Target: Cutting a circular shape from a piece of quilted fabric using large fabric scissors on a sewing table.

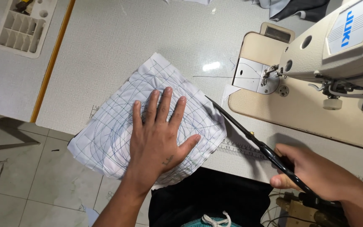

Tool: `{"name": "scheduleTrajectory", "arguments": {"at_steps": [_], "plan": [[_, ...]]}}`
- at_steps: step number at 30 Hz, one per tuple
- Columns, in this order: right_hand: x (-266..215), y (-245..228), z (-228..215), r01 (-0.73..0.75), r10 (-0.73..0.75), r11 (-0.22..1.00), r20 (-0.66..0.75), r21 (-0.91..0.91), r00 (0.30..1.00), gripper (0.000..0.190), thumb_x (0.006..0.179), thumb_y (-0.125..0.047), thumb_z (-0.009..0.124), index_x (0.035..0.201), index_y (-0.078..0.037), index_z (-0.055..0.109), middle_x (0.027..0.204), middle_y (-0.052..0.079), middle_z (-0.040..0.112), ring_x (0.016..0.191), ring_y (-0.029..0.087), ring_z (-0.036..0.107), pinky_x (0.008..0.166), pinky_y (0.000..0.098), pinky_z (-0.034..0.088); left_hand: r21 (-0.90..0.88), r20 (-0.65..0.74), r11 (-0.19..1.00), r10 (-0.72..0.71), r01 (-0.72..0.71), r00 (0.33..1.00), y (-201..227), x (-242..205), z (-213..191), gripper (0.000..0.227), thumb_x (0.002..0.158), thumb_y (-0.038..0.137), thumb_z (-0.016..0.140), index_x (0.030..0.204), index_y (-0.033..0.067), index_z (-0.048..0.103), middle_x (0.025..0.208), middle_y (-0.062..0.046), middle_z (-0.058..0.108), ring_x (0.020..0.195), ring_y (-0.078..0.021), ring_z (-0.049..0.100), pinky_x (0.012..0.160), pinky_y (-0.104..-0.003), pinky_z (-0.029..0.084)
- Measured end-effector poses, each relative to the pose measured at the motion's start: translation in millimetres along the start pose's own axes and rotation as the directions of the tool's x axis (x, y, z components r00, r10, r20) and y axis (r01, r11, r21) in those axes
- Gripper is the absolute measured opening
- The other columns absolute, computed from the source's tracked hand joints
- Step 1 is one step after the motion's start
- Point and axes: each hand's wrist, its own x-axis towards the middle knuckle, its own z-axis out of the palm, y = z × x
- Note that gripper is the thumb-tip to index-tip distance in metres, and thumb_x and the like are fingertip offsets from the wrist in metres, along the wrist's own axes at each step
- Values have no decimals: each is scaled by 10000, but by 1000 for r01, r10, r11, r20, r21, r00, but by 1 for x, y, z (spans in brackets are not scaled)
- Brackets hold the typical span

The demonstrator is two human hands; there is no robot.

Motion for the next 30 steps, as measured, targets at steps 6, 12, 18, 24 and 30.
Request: {"name": "scheduleTrajectory", "arguments": {"at_steps": [6, 12, 18, 24, 30], "plan": [[18, 8, 12, 101, -100, 994, -24, 34, 995, 495, 921, -363, 1104, 934, -87, 694, 817, 43, 512, 718, 203, 476, 693, 367, 331, -6, -10, 1000, 13, -13, 1000, 0, 1, -3, 1040, 1024, 899, 488, 1811, 228, 382, 1890, -160, 314, 1746, -402, 246, 1365, -707, 174], [11, -6, 16, 38, -31, 992, -53, 123, 998, 425, 928, -232, 1083, 861, -26, 717, 629, 144, 654, 521, 248, 638, 605, 373, 438, -26, -13, 999, 19, -20, 1000, -1, 3, -7, 1021, 1032, 876, 510, 1801, 213, 401, 1877, -171, 341, 1734, -419, 275, 1351, -720, 199], [22, 6, 16, 103, -102, 989, -11, 104, 995, 484, 899, -238, 1103, 909, -63, 652, 808, 62, 523, 716, 215, 496, 673, 381, 358, -15, 13, 1000, 24, -24, 1000, -2, 0, -6, 1022, 1052, 882, 462, 1818, 215, 351, 1886, -173, 307, 1743, -419, 237, 1363, -703, 161], [23, -10, 20, 140, -137, 986, -40, 95, 990, 458, 902, -299, 1088, 901, -68, 692, 821, 51, 527, 720, 213, 512, 673, 371, 357, -25, -5, 999, 22, -22, 1000, -1, 2, -9, 1007, 1051, 869, 475, 1807, 210, 385, 1879, -175, 336, 1739, -417, 265, 1370, -698, 171], [26, -9, 22, 138, -136, 967, -25, 213, 990, 457, 904, -197, 1082, 892, -30, 656, 714, 102, 558, 578, 242, 558, 561, 387, 369, -22, -7, 1000, 19, -19, 1000, 0, 2, -11, 998, 1051, 869, 467, 1797, 208, 406, 1874, -174, 349, 1732, -419, 284, 1365, -698, 186]]}}
